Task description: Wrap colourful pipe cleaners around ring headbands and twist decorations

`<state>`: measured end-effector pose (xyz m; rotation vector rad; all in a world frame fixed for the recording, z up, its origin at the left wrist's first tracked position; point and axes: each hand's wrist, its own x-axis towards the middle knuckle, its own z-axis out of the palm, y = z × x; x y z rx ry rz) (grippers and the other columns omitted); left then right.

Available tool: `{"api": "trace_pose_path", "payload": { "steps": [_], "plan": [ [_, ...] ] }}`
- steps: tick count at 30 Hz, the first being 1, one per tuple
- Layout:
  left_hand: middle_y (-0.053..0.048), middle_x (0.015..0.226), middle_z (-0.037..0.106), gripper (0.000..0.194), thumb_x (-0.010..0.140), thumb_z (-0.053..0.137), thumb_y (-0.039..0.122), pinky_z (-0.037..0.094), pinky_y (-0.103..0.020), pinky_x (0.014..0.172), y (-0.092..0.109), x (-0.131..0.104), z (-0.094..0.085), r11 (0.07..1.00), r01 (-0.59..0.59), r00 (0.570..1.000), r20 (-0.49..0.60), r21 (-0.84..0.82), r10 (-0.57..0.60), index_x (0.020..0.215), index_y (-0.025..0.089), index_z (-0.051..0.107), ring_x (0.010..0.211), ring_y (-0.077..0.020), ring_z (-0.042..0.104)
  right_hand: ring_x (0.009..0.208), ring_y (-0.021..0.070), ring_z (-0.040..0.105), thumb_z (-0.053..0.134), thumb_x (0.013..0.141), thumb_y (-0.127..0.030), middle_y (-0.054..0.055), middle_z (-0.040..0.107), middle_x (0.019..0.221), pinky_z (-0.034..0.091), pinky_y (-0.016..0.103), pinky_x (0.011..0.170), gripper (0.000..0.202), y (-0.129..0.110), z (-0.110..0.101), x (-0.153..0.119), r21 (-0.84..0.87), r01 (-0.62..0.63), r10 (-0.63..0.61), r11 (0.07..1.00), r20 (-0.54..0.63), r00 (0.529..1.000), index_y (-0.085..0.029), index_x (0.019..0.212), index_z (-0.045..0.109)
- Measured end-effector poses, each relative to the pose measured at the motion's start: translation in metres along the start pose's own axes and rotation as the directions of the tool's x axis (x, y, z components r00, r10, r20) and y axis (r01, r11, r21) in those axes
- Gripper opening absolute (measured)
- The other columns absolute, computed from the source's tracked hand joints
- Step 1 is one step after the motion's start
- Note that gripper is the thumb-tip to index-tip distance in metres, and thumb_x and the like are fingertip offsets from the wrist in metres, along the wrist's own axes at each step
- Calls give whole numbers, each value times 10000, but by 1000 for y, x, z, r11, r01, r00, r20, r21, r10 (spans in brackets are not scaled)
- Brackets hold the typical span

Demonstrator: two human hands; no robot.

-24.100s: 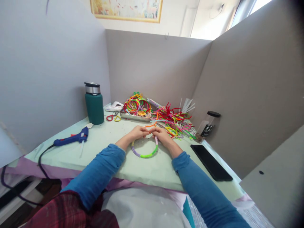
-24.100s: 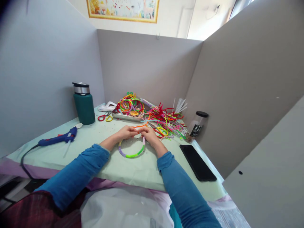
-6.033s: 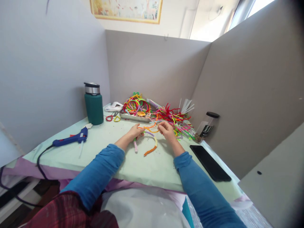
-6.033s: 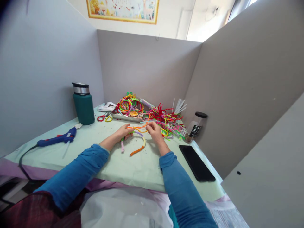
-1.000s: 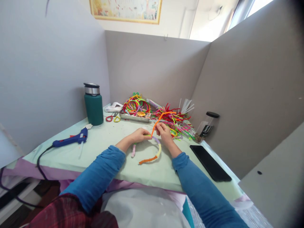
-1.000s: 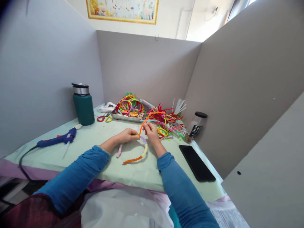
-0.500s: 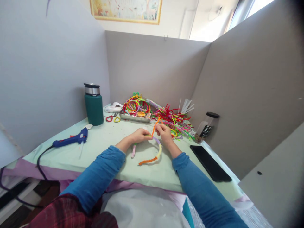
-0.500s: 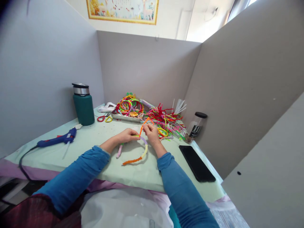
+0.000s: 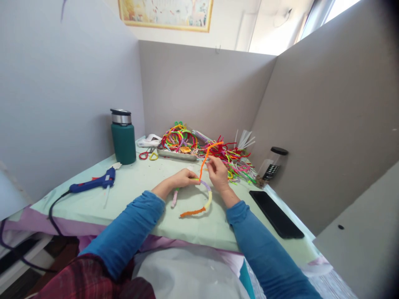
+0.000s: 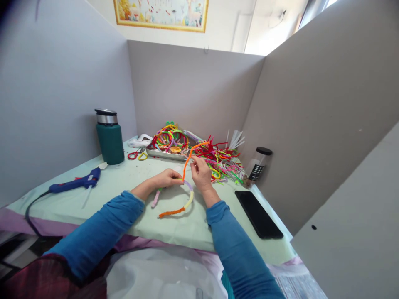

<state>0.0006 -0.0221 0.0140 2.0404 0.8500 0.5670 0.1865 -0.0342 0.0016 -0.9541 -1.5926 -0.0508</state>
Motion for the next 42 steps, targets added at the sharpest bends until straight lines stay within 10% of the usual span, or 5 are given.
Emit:
{"api": "trace_pose_path", "payload": {
  "steps": [5,24,34,42],
  "plan": [
    [62,462,373,458,659,652,568,208,-219,429,-2,1,-1,1000,19,1000,18,0,-19,702,112,635,436,-62,293,653,154,524,535,860,-281,30,578,822,458,304,671,298,1,-1,1,-50,-2,-4,999,-121,993,-192,1144,540],
    [51,519,429,387,673,672,491,264,-205,476,-9,8,-2,985,-138,977,-175,-101,119,693,105,648,491,-61,332,896,227,539,572,850,-271,68,646,896,419,378,822,137,13,6,0,-62,106,-96,992,147,984,-224,812,695],
    [54,502,439,426,652,694,486,241,-202,464,-9,10,-3,985,-102,954,-294,-137,58,800,87,715,486,-59,321,729,203,603,701,691,-393,46,685,788,469,334,686,236,5,15,-5,421,-405,251,812,375,892,-198,822,718],
    [52,468,452,489,637,700,514,247,-217,474,-10,11,-5,988,-67,918,-397,-142,5,865,85,747,484,-69,326,743,194,602,741,601,-328,42,698,791,475,331,727,226,-2,16,-5,516,-505,339,692,386,858,-194,782,727]
  ]
}}
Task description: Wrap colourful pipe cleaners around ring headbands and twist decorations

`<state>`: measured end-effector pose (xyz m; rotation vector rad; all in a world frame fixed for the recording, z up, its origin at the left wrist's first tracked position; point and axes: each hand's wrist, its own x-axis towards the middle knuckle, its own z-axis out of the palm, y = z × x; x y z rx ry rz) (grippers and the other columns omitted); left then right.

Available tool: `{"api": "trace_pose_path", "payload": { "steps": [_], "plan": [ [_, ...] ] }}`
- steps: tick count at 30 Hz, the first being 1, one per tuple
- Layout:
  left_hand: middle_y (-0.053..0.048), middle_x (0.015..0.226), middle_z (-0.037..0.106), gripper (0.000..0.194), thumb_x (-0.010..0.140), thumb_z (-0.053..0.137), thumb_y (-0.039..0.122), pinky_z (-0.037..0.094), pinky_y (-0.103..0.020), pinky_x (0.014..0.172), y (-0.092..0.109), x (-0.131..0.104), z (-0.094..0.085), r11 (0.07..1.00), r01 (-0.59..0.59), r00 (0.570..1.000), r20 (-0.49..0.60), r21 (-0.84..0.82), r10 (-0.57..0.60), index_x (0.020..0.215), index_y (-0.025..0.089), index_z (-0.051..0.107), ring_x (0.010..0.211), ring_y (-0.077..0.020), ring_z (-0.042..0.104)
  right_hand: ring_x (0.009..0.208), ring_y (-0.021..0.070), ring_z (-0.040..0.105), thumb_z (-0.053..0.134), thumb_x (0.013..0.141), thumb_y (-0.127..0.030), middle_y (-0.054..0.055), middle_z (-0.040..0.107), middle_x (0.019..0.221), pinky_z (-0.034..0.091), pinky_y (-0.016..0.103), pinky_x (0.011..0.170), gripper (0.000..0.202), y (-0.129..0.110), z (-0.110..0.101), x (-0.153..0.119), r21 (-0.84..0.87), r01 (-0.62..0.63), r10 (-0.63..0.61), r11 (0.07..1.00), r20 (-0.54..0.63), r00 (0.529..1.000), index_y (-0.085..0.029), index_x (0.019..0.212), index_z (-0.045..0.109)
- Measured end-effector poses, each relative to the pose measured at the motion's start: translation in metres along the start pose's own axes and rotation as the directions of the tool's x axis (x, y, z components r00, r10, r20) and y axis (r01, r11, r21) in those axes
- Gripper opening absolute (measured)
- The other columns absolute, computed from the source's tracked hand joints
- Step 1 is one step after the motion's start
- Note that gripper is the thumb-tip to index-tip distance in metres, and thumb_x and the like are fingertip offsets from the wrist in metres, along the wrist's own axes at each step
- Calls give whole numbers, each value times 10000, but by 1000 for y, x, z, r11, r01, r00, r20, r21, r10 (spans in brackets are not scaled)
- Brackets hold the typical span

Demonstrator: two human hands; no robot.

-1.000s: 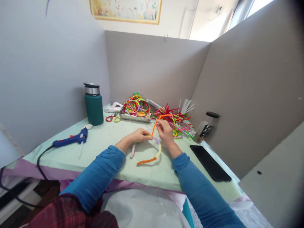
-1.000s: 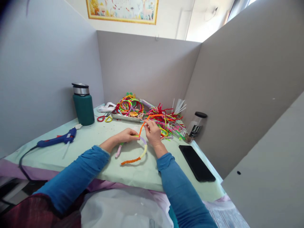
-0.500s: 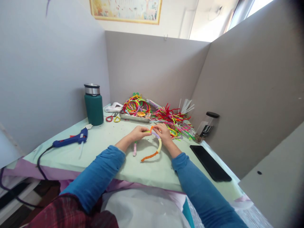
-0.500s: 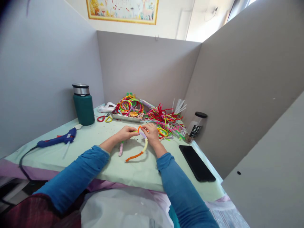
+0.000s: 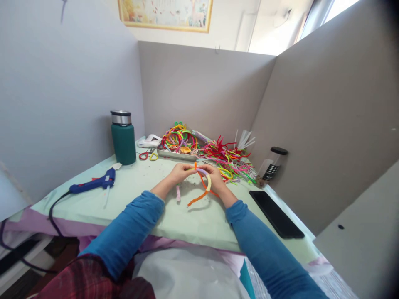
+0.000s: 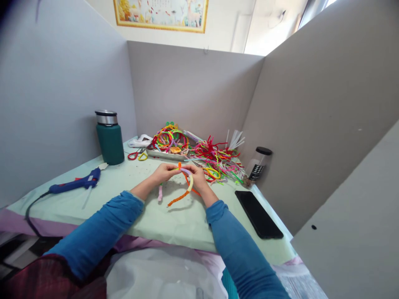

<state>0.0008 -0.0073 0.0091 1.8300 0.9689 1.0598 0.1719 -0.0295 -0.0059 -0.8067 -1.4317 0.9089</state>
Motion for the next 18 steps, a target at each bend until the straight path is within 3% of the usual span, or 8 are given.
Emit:
{"api": "trace_pose_path", "payload": {
  "steps": [11,18],
  "plan": [
    [85,443,303,591,653,669,556,165,-220,453,0,-1,0,995,66,996,64,-72,-61,1001,81,722,446,-54,237,744,179,592,752,615,-355,41,700,866,466,287,667,289,3,2,-2,106,-100,94,989,61,994,-217,868,735],
    [94,457,288,540,636,671,582,141,-219,413,1,-1,0,985,116,991,86,-127,-105,895,108,684,400,-47,230,598,135,507,734,637,-417,38,666,794,416,266,555,372,1,4,-4,55,-115,112,992,58,992,-212,948,719]
  ]
}}
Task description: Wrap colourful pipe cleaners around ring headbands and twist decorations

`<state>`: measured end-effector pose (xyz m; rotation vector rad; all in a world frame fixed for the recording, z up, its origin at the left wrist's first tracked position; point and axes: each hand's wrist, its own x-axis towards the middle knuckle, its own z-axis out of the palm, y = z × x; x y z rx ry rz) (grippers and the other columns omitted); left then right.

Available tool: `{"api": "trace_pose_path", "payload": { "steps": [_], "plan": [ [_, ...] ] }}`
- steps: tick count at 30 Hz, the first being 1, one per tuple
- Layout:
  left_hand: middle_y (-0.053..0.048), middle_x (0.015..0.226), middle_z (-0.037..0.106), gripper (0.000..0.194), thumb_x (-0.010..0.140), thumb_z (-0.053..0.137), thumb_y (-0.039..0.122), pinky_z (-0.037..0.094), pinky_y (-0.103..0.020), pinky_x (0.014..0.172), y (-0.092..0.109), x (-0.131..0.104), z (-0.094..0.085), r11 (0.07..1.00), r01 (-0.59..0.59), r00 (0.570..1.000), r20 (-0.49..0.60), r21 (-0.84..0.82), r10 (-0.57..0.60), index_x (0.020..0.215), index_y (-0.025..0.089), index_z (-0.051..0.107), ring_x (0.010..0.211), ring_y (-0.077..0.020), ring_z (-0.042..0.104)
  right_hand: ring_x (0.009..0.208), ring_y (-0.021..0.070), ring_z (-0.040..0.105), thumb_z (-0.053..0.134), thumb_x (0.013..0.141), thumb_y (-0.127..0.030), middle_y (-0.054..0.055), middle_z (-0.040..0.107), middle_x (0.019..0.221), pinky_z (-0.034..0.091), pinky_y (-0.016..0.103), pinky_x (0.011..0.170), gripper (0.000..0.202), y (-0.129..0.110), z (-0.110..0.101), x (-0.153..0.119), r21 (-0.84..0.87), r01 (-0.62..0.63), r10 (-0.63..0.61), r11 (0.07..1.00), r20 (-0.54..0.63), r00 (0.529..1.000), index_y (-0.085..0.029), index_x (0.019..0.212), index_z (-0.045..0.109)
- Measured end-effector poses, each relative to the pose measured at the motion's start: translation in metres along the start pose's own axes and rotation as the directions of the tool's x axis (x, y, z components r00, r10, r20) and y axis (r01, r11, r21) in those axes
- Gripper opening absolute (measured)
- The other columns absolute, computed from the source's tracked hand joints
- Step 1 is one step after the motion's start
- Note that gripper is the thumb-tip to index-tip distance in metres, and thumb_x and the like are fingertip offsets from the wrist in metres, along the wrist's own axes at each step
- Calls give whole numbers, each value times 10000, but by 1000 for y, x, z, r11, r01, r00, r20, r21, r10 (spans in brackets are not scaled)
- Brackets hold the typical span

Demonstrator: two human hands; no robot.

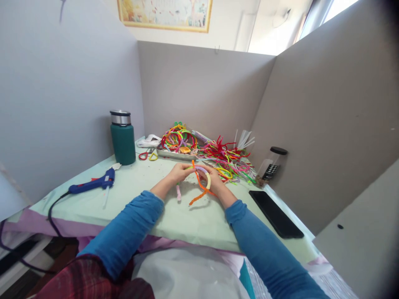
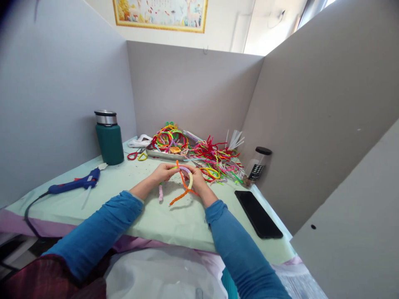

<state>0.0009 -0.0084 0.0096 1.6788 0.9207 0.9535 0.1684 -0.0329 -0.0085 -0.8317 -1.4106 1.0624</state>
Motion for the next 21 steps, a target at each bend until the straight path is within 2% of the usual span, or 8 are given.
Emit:
{"api": "trace_pose_path", "payload": {
  "steps": [3,7,9,15,21],
  "plan": [
    [89,462,317,506,632,678,586,152,-216,411,-1,1,0,1000,-5,1000,15,6,5,824,119,658,401,-46,247,551,114,466,703,658,-424,11,622,710,390,250,527,370,2,-4,3,-19,-7,7,1000,-5,1000,-203,955,707],
    [89,459,327,471,624,683,584,165,-215,420,-6,3,-1,999,-12,1000,19,36,11,729,130,615,410,-46,250,532,103,459,571,767,-524,13,616,727,378,246,507,393,0,-7,5,-23,8,-9,1000,-38,999,-186,923,698],
    [87,454,335,463,617,687,579,182,-216,431,-8,4,-2,997,-14,1000,2,70,14,701,132,603,420,-50,264,529,104,460,544,781,-550,17,622,729,383,252,510,418,-3,-6,4,-69,34,-37,997,-46,998,-175,885,696],
    [65,467,378,460,630,661,573,209,-218,466,-11,4,-3,976,-49,998,-21,210,54,681,117,635,471,-67,299,589,119,499,642,725,-451,0,612,686,397,252,563,294,-3,-1,2,-288,87,-96,954,-20,995,-175,822,670],
    [47,531,453,458,625,643,559,258,-210,499,-11,4,-2,955,-79,997,10,285,79,701,109,673,532,-83,351,602,128,481,619,736,-364,-15,573,642,364,255,580,187,2,0,5,-507,178,-197,843,15,980,-177,730,626]
  ]
}}
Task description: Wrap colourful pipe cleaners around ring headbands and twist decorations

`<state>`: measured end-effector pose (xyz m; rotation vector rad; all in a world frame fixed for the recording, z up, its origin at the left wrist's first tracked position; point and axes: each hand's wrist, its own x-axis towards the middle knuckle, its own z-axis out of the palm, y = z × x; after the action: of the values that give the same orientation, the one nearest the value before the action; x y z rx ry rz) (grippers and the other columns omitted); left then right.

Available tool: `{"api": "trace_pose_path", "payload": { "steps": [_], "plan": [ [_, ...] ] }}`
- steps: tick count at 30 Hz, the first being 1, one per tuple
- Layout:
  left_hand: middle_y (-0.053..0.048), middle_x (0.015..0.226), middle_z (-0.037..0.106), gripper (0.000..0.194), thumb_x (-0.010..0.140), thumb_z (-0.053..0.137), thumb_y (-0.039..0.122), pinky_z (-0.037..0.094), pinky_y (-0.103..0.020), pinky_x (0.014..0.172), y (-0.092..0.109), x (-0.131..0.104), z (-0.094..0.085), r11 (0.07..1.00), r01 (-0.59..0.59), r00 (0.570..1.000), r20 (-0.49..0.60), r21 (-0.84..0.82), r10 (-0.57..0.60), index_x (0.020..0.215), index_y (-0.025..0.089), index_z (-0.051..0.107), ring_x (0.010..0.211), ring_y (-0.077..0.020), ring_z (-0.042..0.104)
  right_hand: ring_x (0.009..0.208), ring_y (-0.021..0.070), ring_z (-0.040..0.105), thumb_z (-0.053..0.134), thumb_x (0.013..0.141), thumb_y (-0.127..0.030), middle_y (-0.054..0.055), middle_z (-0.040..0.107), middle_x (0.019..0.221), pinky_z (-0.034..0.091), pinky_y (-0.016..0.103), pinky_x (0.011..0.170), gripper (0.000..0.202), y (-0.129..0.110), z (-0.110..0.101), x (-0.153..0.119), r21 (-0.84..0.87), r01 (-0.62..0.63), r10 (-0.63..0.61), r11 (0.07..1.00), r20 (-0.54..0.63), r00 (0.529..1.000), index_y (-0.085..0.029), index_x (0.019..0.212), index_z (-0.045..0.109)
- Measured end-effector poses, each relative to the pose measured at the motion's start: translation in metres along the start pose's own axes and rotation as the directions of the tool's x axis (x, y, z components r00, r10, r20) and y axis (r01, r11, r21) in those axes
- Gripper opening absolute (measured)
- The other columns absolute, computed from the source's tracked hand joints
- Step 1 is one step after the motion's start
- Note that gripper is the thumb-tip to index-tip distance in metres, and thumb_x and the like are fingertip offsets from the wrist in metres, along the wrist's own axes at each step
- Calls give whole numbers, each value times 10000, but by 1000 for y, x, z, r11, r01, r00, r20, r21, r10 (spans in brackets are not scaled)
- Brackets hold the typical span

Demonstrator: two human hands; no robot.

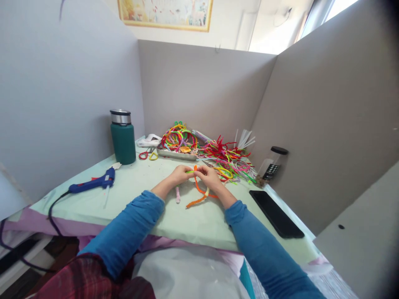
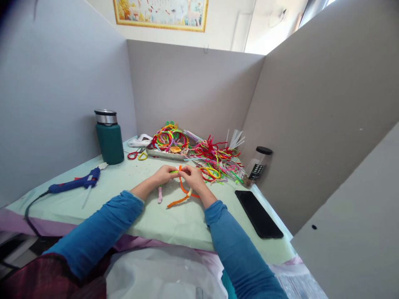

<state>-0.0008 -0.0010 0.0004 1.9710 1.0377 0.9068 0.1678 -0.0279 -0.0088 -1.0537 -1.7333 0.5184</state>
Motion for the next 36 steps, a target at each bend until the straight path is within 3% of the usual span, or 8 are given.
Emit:
{"api": "trace_pose_path", "payload": {
  "steps": [5,13,21,29,31,33,36],
  "plan": [
    [55,512,424,424,624,661,534,247,-205,472,2,-2,1,999,6,998,55,-53,-3,688,116,643,496,-69,329,597,132,467,589,742,-329,-16,551,631,352,256,573,156,0,-1,1,-37,6,-6,999,3,1000,-179,699,601],
    [68,442,389,362,668,652,504,211,-209,379,0,-1,1,983,112,989,114,-146,-96,669,152,567,367,-56,309,604,131,487,603,735,-340,-10,564,655,384,255,573,164,-8,-5,-1,100,-53,51,994,31,998,-177,723,604],
    [70,439,387,358,660,664,494,194,-215,377,-2,0,2,982,108,993,72,-154,-98,641,154,557,357,-50,303,562,120,480,617,733,-374,-18,553,629,384,250,537,191,-7,-4,-1,157,-56,54,986,20,998,-183,719,604],
    [54,523,475,369,624,691,494,218,-215,377,6,-1,-4,954,142,989,4,-263,-146,652,152,555,361,-36,306,541,134,497,452,844,-509,20,599,654,397,274,536,400,-5,-10,1,200,-197,200,960,1,980,-172,734,636],
    [56,506,466,354,618,696,475,217,-216,375,5,0,-6,956,159,985,-27,-246,-171,636,151,553,358,-38,301,605,151,517,492,839,-477,23,601,678,405,279,577,354,-3,-11,2,109,-116,125,987,-86,988,-175,731,642],
    [57,490,456,338,619,695,458,210,-219,372,3,2,-7,961,176,979,-67,-214,-194,622,151,555,353,-41,300,677,166,530,545,832,-428,30,606,722,415,291,634,289,-2,-12,2,-17,32,-34,999,-158,987,-180,728,651],
    [61,481,441,318,627,690,445,213,-220,373,-1,4,-8,960,190,970,-111,-206,-216,632,148,576,352,-43,303,810,184,540,585,843,-364,54,622,834,416,321,756,217,-7,-12,0,-193,258,-283,947,-116,952,-192,745,675]
  ]
}}
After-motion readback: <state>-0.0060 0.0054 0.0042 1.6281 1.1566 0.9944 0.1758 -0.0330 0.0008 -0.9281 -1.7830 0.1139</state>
